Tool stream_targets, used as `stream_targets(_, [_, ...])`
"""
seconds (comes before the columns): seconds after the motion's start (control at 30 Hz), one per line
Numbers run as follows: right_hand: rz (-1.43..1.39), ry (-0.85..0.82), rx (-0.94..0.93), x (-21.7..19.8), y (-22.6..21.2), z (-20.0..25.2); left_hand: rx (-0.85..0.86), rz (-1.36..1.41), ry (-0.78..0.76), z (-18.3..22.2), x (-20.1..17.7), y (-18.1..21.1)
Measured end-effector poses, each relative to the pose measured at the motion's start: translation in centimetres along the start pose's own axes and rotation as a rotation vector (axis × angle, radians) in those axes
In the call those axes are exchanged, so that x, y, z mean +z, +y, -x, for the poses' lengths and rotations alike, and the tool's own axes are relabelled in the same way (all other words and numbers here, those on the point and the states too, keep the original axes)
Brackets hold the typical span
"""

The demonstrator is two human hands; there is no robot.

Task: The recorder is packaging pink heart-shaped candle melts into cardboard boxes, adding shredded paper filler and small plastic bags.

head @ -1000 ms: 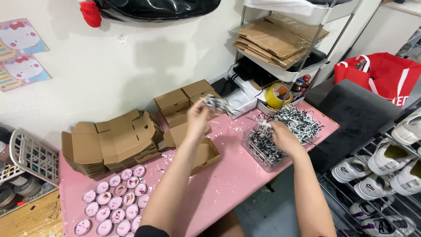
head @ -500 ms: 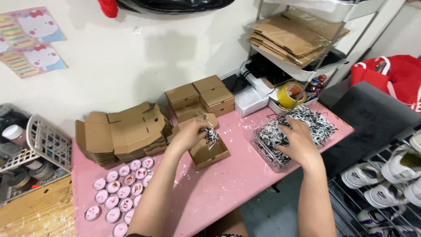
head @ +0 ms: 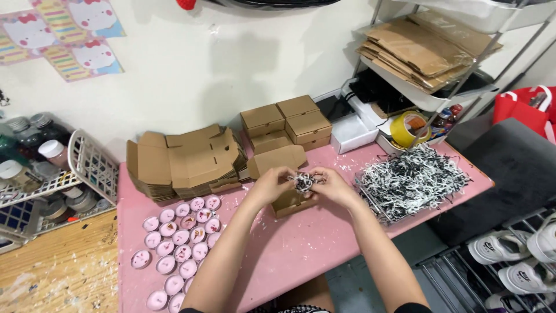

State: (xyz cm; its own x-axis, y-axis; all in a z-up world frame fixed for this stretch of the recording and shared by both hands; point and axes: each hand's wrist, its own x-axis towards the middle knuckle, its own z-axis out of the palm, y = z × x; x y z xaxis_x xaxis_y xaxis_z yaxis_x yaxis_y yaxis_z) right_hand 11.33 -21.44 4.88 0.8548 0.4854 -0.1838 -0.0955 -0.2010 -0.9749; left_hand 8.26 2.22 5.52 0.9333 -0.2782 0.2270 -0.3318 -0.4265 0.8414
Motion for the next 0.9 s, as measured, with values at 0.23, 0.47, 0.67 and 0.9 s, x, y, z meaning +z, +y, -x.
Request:
stream_targets(0.23, [1.186, 0.249, -0.966, 1.1, 1.7, -3.3, 0.04, -0.796, 0.344, 3.1, 0.1, 0.1])
stream_targets(0.47, [0.687, -0.072, -0.305, 3.7, -1.7, -3.1, -0.212, -0.687, 0.042, 3.3, 1.9, -2.9])
stream_targets(0.67, [1.12, 0.024, -0.484, 1.8, -1.0, -2.9, -0.059, -0.718, 0.214, 3.5, 1.3, -3.8])
stream_targets(0.9, [1.063, 0.077, -0.538, 1.7, -1.4, -2.8, 0.065, -0.715, 0.231, 3.6, 0.7, -1.6])
